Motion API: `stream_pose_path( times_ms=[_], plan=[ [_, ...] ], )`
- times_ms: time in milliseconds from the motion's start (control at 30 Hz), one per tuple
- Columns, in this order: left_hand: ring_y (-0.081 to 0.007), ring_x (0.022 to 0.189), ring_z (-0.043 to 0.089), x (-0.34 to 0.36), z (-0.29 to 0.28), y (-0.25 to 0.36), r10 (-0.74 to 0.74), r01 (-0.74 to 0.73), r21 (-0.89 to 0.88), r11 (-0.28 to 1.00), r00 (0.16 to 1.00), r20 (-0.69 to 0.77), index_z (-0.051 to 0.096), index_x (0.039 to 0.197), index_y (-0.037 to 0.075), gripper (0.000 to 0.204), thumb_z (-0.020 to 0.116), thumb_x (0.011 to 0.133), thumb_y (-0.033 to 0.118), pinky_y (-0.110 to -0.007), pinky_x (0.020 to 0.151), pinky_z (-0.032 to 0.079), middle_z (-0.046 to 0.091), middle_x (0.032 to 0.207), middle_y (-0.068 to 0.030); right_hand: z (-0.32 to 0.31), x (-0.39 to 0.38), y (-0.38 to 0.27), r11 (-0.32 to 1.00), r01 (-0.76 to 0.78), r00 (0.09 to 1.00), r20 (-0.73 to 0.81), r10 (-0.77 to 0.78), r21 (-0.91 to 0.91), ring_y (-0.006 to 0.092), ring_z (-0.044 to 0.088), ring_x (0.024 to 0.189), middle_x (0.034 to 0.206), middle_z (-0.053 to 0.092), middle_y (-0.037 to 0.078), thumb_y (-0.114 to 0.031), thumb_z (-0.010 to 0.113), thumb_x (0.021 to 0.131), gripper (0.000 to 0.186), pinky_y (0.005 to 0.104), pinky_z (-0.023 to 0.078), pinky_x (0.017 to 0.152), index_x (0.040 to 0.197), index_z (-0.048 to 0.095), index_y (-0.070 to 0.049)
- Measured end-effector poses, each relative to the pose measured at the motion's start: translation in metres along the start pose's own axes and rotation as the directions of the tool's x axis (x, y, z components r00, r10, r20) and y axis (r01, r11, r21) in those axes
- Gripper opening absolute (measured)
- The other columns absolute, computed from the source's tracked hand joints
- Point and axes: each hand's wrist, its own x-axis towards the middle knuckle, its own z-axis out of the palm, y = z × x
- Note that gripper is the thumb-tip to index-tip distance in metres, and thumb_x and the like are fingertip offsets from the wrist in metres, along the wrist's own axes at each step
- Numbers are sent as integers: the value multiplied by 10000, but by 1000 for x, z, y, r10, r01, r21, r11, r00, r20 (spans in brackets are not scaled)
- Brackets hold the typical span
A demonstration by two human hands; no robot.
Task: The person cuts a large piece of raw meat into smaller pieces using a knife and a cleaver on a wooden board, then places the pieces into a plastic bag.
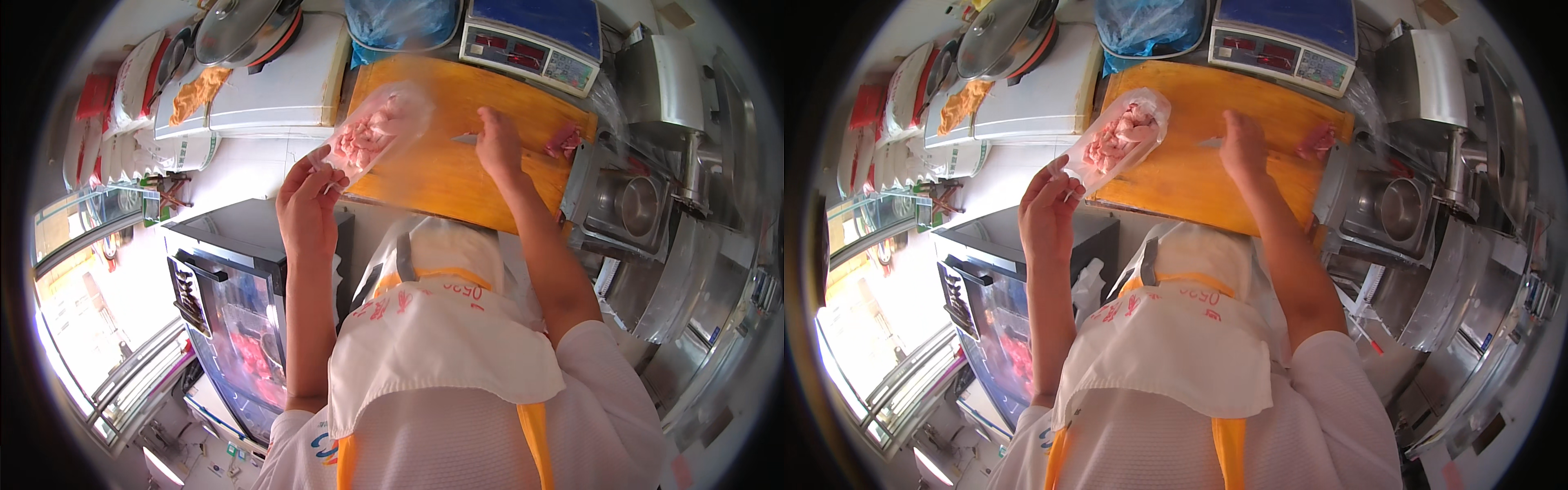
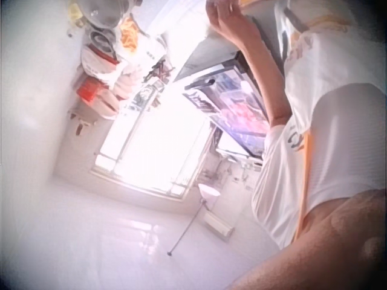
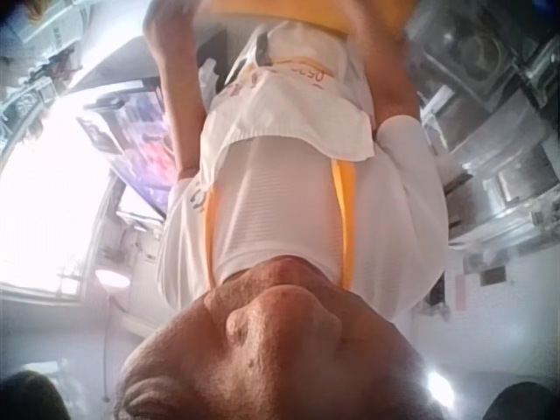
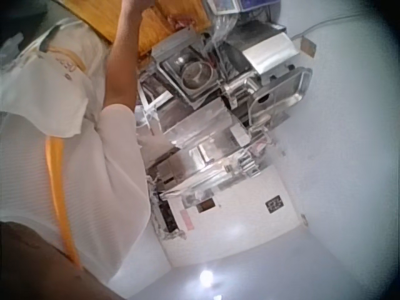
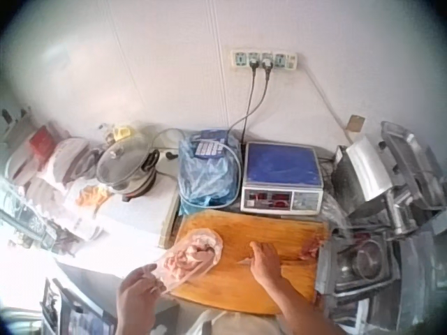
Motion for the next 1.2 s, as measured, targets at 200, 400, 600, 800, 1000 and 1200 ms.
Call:
stream_pose_path(
  times_ms=[200, 400, 600, 800, 1000, 1200],
  plan=[
    [-163, 860, 680, 0, -1, -1, 9, -9, -31, 999, 1000, -11, 640, 1312, -78, 358, 579, 966, -13, -318, 865, 573, 687, 935, -76, -7, -17, 18, 992, -126, 987, 100, 126, -11, 412, 640, 1039, 1149, 630, 184, 8, 643, 876, 390, 500, 533, 862, 1253, 558, -48],
    [-164, 858, 680, -1, 3, 1, 1, -2, -32, 999, 1000, -16, 647, 1299, -79, 348, 576, 964, -18, -321, 865, 575, 687, 920, -70, -11, -17, 4, 978, 37, 994, 95, -57, 206, 400, 647, 990, 1033, 644, 179, -25, 661, 894, 179, 497, 538, 818, 1069, 629, -44],
    [-160, 846, 681, 0, 8, 4, 5, -5, -24, 1000, 1000, -21, 655, 1286, -80, 343, 586, 954, -28, -317, 861, 582, 685, 916, -66, 13, -1, 6, 986, 118, 970, 197, -140, 115, 398, 644, 939, 971, 643, 164, -82, 712, 929, 103, 489, 530, 801, 974, 638, -26],
    [-158, 845, 681, 2, 8, 4, 17, -17, -21, 1000, 1000, -7, 657, 1273, -80, 333, 599, 950, -27, -311, 861, 583, 673, 905, -55, 1, 2, 8, 996, -5, 970, 241, -17, 92, 364, 674, 904, 934, 673, 155, -88, 700, 925, 80, 452, 557, 771, 962, 665, -27],
    [-159, 849, 674, -3, 2, 4, 12, -14, -35, 999, 998, -58, 657, 1263, -86, 322, 611, 953, -14, -309, 856, 569, 667, 905, -53, -107, 0, -126, 742, -85, 996, 56, 64, 665, 139, 663, 809, 966, 713, 82, -29, 707, 958, 82, 241, 532, 763, 1031, 689, 4],
    [-161, 855, 671, -5, 16, 11, 7, -7, -22, 1000, 1000, -19, 657, 1254, -94, 316, 625, 953, -4, -309, 854, 565, 665, 921, -53, -10, 23, -151, 789, 451, 892, -208, -401, 416, 297, 706, 812, 982, 710, 146, -11, 738, 873, 136, 343, 568, 739, 1005, 711, -36]
  ],
)
